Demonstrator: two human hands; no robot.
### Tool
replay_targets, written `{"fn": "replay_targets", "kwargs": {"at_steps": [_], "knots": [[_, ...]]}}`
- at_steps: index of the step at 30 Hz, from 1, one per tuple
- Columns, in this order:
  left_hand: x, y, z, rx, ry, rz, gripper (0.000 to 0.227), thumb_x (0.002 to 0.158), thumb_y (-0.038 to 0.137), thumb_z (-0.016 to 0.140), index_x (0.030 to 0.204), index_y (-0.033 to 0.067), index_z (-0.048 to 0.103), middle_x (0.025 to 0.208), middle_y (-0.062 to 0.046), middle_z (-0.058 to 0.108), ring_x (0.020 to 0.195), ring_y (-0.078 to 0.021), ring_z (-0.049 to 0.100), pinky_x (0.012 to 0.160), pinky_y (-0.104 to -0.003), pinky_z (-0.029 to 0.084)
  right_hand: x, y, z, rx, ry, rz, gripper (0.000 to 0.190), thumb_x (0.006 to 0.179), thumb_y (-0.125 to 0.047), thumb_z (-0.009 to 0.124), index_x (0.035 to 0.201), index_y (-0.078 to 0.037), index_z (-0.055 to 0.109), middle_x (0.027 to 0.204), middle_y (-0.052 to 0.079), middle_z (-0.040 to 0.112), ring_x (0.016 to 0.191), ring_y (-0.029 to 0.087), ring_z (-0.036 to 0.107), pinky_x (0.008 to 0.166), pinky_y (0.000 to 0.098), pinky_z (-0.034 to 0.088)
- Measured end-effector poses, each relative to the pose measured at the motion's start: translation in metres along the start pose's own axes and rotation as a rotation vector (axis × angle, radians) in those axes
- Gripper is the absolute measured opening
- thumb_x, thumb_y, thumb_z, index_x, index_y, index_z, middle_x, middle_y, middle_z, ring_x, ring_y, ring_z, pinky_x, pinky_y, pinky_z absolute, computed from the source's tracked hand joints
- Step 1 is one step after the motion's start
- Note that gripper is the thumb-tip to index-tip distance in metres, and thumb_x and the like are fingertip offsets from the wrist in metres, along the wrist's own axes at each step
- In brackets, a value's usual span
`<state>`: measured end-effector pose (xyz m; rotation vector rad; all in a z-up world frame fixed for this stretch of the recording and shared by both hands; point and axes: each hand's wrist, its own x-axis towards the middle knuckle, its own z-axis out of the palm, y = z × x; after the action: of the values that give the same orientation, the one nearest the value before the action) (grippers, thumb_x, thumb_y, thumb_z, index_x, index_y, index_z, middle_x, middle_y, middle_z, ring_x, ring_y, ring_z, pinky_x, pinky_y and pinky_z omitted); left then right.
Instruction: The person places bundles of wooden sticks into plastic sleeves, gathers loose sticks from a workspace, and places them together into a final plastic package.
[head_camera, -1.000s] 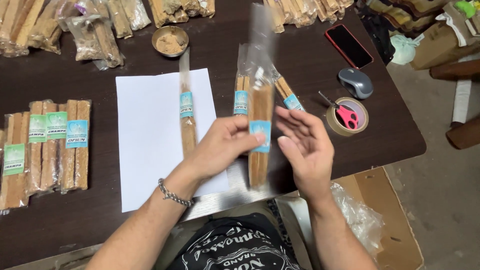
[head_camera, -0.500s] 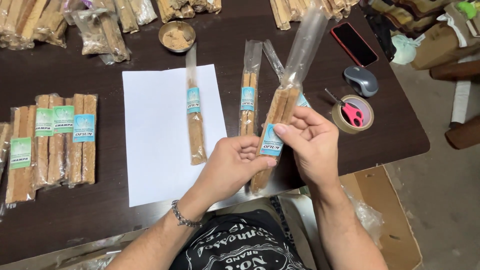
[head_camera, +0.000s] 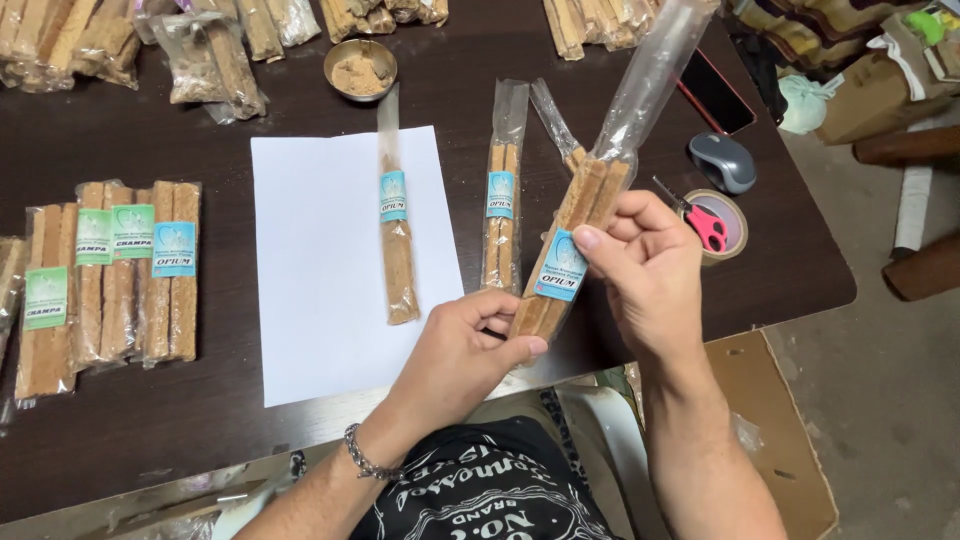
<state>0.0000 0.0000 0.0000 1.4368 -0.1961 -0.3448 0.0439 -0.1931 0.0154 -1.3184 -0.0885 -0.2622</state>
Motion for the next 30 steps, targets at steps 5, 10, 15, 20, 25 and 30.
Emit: {"fn": "replay_targets", "kwargs": {"at_steps": [5,10,15,20,25,30], "knots": [[-0.003,0.002,-0.001,0.062,-0.104,0.053,0.047,0.075,0.008,0.083,0.117,-0.0052,0.067,0.091,-0.015,0.068,0.083,-0.0214,0.075,0.071,-0.035,0.067,-0.004,-0.025,0.013,-0.04,-0.032,-0.02,0.03,0.087,0.004,0.075,0.113,0.009,0.06,0.087,0.019,0.07,0.074,0.016,0.074,0.068,0.0318,0.066],[-0.002,-0.006,-0.004,0.116,-0.175,0.015,0.044,0.074,0.005,0.081,0.115,-0.0049,0.068,0.09,-0.012,0.064,0.077,-0.0156,0.071,0.066,-0.031,0.065,-0.009,-0.028,0.014,-0.047,-0.069,-0.029,0.032,0.085,0.005,0.075,0.114,0.009,0.061,0.091,0.023,0.072,0.079,0.02,0.076,0.07,0.0339,0.067],[-0.007,0.005,-0.005,0.069,-0.262,-0.185,0.017,0.087,0.001,0.08,0.095,0.0078,0.066,0.083,0.001,0.058,0.066,-0.0052,0.056,0.058,-0.018,0.048,-0.005,-0.048,0.008,0.006,-0.254,0.071,0.043,0.097,-0.02,0.063,0.131,0.006,0.056,0.122,0.03,0.069,0.098,0.037,0.076,0.085,0.047,0.068],[-0.008,0.004,-0.009,0.129,-0.262,-0.128,0.015,0.086,0.003,0.08,0.092,0.0092,0.068,0.088,0.002,0.056,0.073,-0.0072,0.055,0.069,-0.021,0.05,0.006,-0.083,0.015,-0.136,-0.269,0.119,0.029,0.098,-0.01,0.059,0.114,0.013,0.065,0.115,0.035,0.071,0.095,0.039,0.078,0.084,0.0446,0.07],[-0.007,0.014,-0.009,0.229,-0.268,-0.1,0.018,0.083,0.008,0.08,0.096,0.0121,0.068,0.099,0.001,0.067,0.084,-0.0104,0.069,0.082,-0.023,0.056,0.008,-0.12,0.025,-0.608,-0.447,-0.055,0.017,0.092,0.001,0.067,0.108,0.001,0.074,0.106,0.018,0.078,0.101,0.023,0.08,0.087,0.0262,0.067],[-0.006,0.026,0.001,0.237,-0.157,0.054,0.049,0.075,0.037,0.082,0.115,0.0119,0.071,0.103,0.001,0.076,0.091,-0.0095,0.068,0.089,-0.024,0.056,-0.007,-0.116,0.039,-0.625,-0.297,-0.267,0.005,0.096,0.005,0.069,0.097,0.009,0.073,0.091,0.022,0.076,0.086,0.024,0.08,0.068,0.0219,0.063]]}}
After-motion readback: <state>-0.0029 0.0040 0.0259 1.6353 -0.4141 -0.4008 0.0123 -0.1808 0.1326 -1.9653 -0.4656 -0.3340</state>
